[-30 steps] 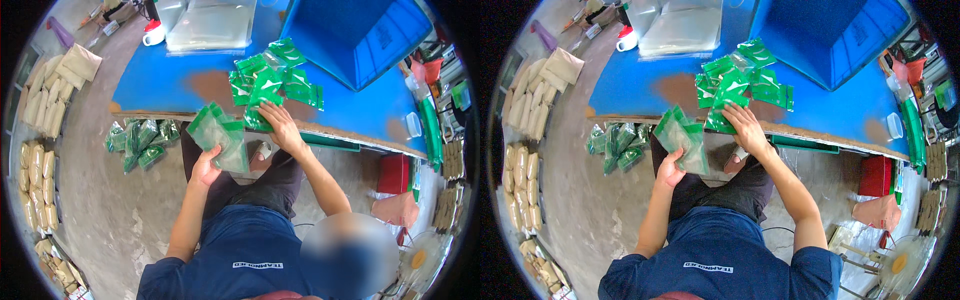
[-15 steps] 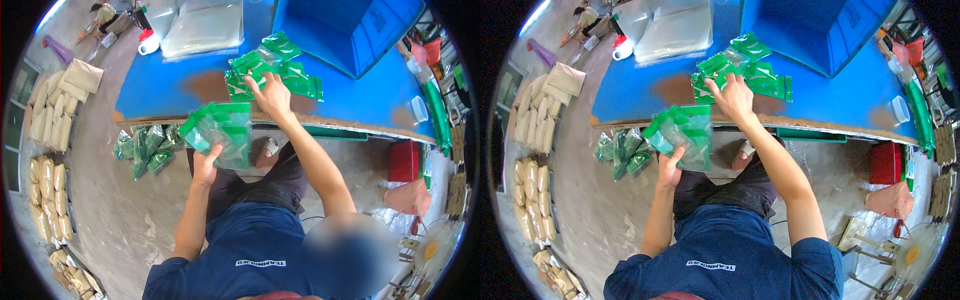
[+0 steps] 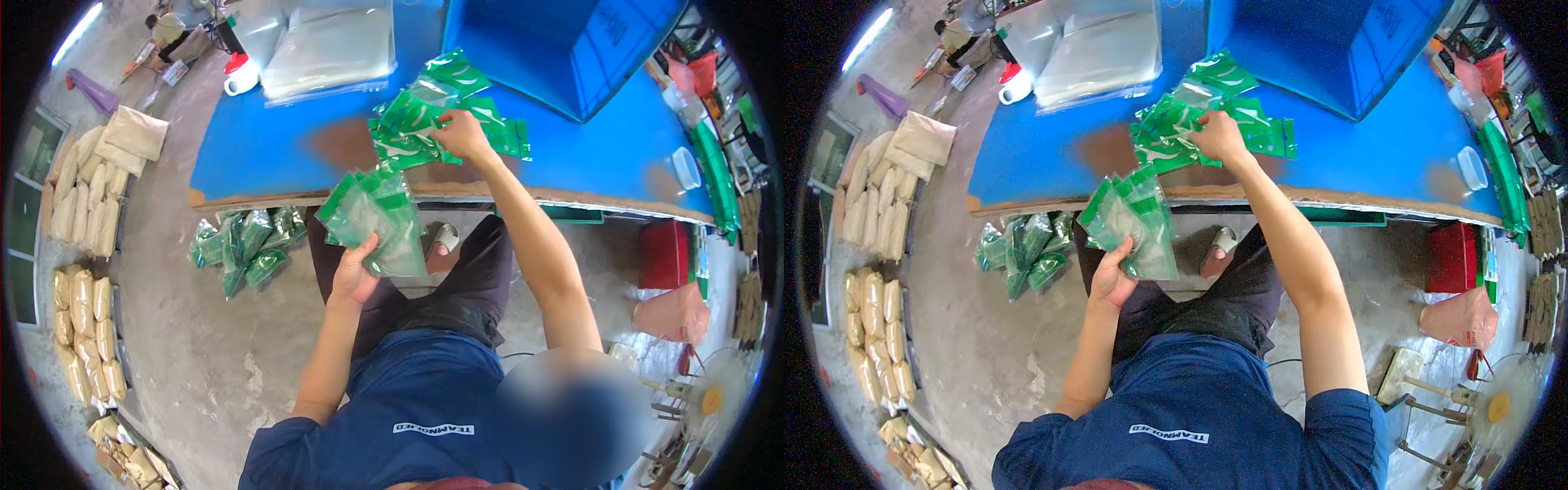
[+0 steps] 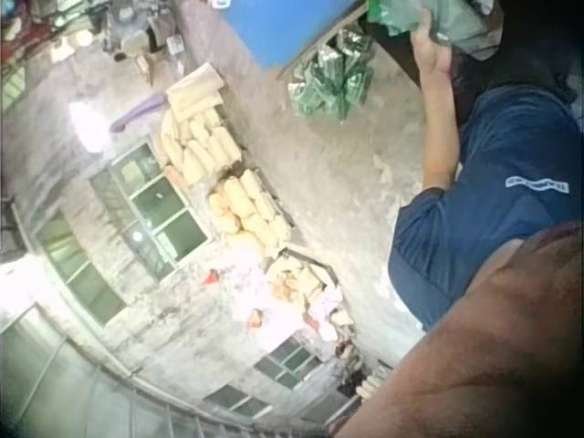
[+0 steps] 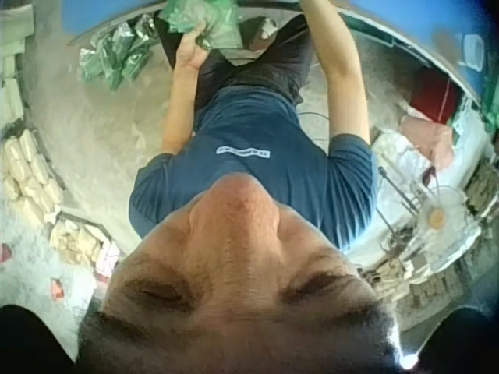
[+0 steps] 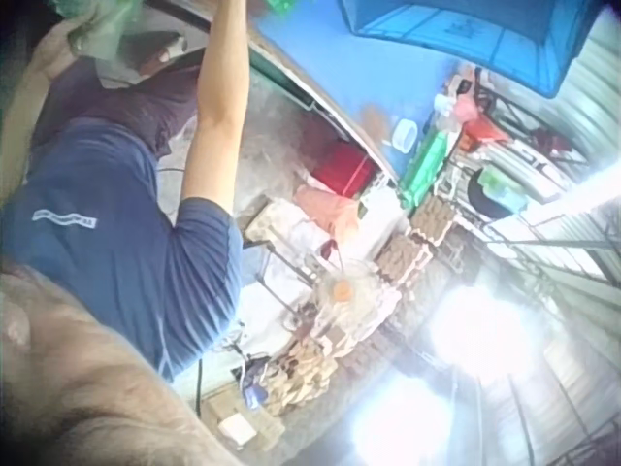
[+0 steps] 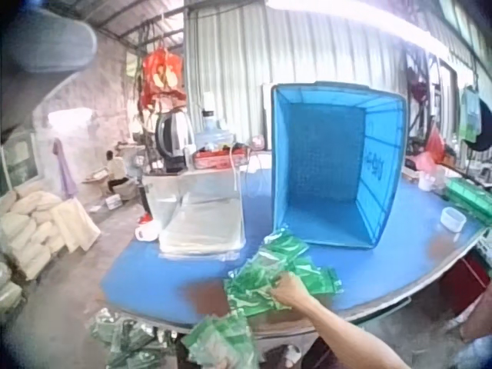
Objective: The recorder is sorting green plastic packets and placing them into larger clear plastic bags on a blue work table.
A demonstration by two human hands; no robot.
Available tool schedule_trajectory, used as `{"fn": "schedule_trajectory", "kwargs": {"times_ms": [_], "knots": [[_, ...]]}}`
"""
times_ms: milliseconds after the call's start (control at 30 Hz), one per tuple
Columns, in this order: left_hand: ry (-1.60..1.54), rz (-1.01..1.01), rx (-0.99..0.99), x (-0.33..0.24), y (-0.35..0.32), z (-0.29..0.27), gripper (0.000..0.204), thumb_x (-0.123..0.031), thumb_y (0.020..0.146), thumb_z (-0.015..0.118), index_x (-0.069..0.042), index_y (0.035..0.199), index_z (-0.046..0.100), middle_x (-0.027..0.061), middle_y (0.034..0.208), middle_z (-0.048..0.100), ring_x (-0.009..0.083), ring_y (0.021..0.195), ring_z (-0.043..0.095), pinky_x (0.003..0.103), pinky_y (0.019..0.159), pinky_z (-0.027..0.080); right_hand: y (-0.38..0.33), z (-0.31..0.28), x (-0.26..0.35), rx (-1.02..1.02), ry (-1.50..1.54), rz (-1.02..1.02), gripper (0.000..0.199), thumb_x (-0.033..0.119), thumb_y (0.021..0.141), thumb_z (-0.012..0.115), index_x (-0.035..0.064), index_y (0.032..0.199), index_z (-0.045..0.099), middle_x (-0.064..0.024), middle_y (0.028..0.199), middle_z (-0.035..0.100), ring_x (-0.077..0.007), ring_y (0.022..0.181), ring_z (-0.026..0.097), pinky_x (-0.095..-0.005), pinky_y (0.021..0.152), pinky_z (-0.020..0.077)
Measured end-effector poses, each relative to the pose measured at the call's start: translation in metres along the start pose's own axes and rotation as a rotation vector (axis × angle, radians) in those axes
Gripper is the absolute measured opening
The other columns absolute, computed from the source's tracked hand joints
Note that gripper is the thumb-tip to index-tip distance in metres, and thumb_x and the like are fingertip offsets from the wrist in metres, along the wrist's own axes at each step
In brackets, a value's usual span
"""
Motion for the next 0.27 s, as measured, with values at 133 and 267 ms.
{"fn": "schedule_trajectory", "kwargs": {"times_ms": [133,267], "knots": [[-0.02,-0.035,0.056,0.002,-0.003,0.014,0.048,-0.01,0.093,0.065,-0.006,0.138,0.048,0.009,0.132,0.06,0.0268,0.121,0.058,0.047,0.104,0.047,-0.055,-0.051,0.011,-0.266,0.177,-0.027,0.036,0.019,0.084,0.068,-0.0034,0.112,0.067,-0.0175,0.089,0.071,-0.0275,0.084,0.07,-0.0367,0.077,0.0536],[-0.173,-0.155,0.221,0.009,-0.007,0.024,0.05,-0.013,0.093,0.066,-0.004,0.139,0.047,0.0105,0.132,0.061,0.0268,0.121,0.059,0.049,0.106,0.045,-0.11,-0.031,0.021,-0.451,0.515,-0.34,0.03,0.012,0.094,0.063,-0.0002,0.121,0.059,-0.0092,0.091,0.065,-0.017,0.076,0.062,-0.0283,0.073,0.0508]]}}
Point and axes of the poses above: each hand's wrist, its own y-axis towards the middle knuckle, its own z-axis out of the palm, x = y × z, the point moved 4 cm from there along y, towards the middle knuckle
